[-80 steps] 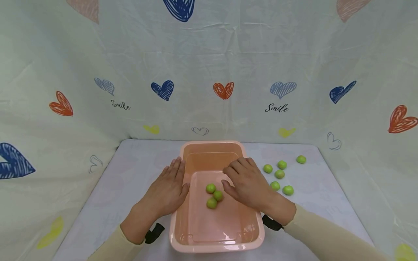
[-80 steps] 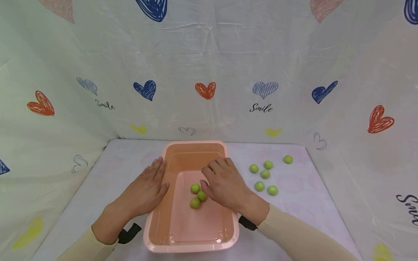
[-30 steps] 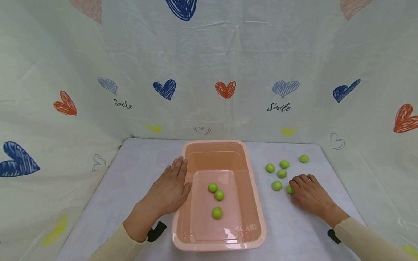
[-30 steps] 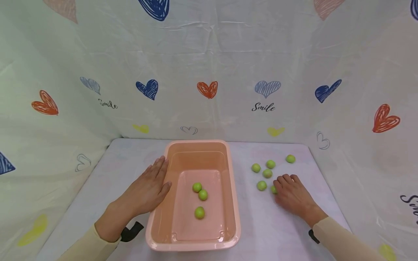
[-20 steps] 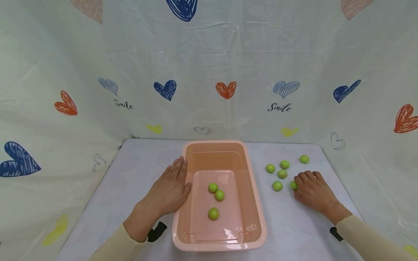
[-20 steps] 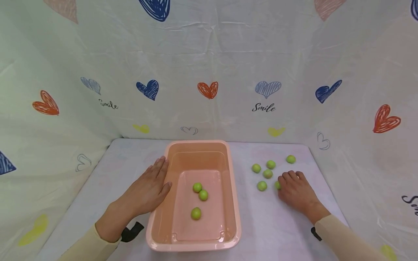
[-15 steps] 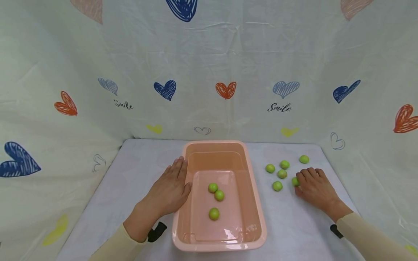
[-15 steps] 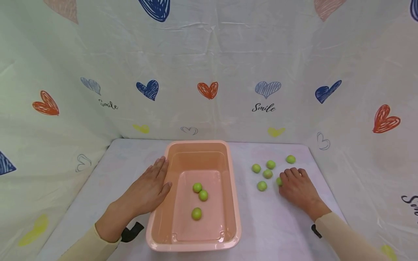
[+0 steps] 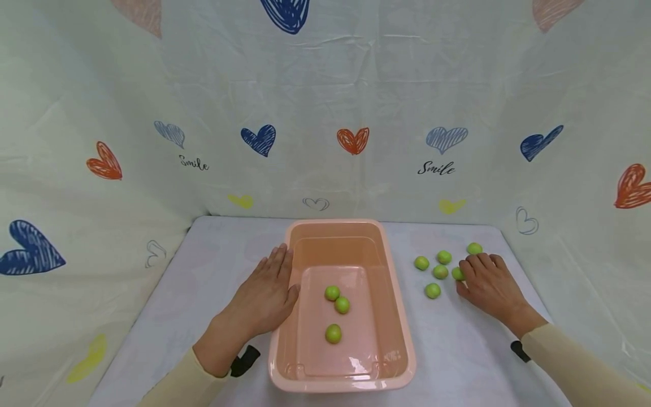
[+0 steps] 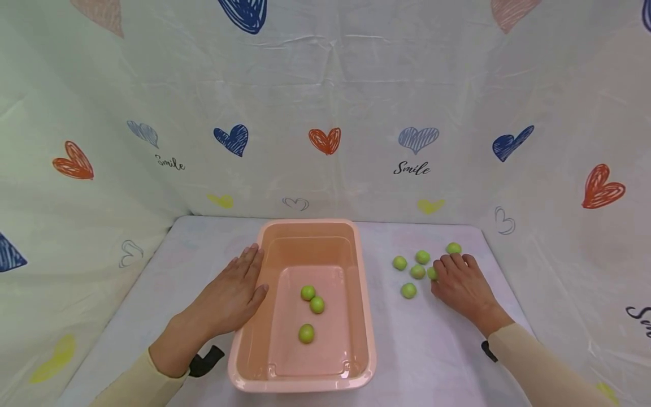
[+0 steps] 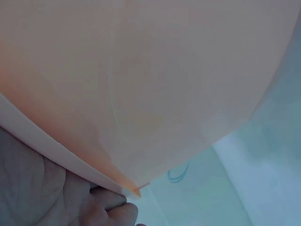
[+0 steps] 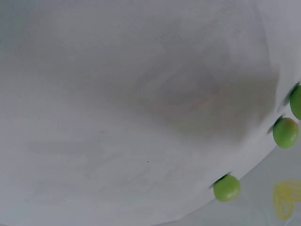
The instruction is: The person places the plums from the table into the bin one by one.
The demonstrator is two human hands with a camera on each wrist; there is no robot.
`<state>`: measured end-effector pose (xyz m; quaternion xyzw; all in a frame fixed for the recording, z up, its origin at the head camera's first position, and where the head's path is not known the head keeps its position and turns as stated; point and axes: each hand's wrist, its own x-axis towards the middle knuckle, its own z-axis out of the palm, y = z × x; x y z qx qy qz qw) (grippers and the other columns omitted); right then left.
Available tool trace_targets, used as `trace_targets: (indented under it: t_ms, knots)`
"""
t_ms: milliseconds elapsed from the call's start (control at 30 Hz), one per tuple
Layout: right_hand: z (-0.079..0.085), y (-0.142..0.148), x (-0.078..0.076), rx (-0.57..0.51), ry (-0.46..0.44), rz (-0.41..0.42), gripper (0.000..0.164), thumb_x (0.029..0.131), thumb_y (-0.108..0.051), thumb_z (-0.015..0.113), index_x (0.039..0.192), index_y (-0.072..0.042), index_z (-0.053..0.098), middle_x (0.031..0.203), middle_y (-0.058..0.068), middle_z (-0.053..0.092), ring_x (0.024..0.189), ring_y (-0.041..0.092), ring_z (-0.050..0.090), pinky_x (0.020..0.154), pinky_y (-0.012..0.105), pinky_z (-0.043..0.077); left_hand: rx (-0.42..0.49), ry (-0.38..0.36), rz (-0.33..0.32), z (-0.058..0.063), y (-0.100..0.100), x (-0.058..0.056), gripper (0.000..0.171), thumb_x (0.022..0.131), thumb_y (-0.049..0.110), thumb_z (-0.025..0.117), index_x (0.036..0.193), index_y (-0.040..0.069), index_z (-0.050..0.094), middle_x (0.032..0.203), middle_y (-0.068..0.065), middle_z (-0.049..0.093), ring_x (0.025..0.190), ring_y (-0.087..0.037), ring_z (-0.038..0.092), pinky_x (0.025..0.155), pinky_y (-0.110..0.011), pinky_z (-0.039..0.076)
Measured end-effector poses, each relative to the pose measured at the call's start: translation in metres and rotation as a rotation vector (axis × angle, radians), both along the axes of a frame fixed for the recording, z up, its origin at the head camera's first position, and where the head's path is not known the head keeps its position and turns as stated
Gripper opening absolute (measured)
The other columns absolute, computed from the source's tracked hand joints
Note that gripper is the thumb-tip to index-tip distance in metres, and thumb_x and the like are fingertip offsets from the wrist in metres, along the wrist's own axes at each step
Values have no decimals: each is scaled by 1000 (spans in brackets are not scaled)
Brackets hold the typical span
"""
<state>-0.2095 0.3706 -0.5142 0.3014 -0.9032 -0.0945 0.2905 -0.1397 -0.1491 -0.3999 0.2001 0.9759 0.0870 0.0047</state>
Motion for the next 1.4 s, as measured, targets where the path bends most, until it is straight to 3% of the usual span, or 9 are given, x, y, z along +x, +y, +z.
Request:
trace_targets:
  t_ms: [67, 200, 300, 533, 733, 1067, 1400]
  knots:
    - [1, -2, -1, 1, -7, -8, 61, 105, -44, 18, 99, 3, 57, 94, 19, 58, 94, 41, 55, 82, 57, 49, -4, 5, -1, 0, 0, 0, 72, 109, 32, 49, 161, -13, 25, 170, -32, 24, 159, -45, 25, 127, -58, 28]
    - [7, -7, -2, -2, -29, -17, 43, 99, -37, 44, 104, 4, 59, 99, 20, 60, 99, 41, 56, 86, 58, 49, -18, 13, -8, 1, 0, 0, 72, 110, 32, 49, 161, -13, 25, 169, -33, 25, 159, -46, 26, 128, -59, 27]
    - [12, -13, -3, -11, -32, -13, 40, 91, -33, 55, 105, 4, 60, 101, 21, 61, 100, 41, 56, 89, 59, 49, -26, 18, -9, 2, 1, 1, 72, 110, 31, 49, 160, -14, 26, 168, -33, 26, 158, -46, 26, 128, -59, 27]
    - [21, -30, -8, -64, 21, 32, 47, 100, -40, 38, 99, 2, 58, 95, 20, 60, 93, 42, 56, 86, 58, 47, -36, 33, -9, 2, 1, 1, 72, 110, 33, 50, 160, -14, 27, 168, -33, 27, 158, -47, 27, 127, -59, 27]
    - [34, -45, -12, -75, 55, 58, 54, 106, -45, 33, 99, 2, 59, 96, 20, 60, 92, 42, 56, 85, 58, 47, -28, 36, -9, 1, 0, 1, 72, 109, 32, 50, 160, -14, 28, 168, -33, 27, 158, -47, 27, 127, -59, 28]
    - [60, -73, -17, -70, 78, 93, 43, 100, -38, 39, 100, 1, 59, 98, 18, 60, 94, 40, 56, 85, 55, 47, -21, 25, -6, 1, 0, 0, 73, 110, 33, 50, 160, -14, 27, 168, -33, 26, 158, -46, 26, 127, -59, 27]
    - [83, -107, -28, -115, 208, 198, 37, 100, -34, 49, 99, 2, 60, 95, 18, 61, 88, 39, 57, 78, 52, 46, -19, 19, -4, 0, 0, 0, 73, 110, 33, 50, 160, -14, 26, 168, -33, 26, 158, -46, 26, 128, -58, 27]
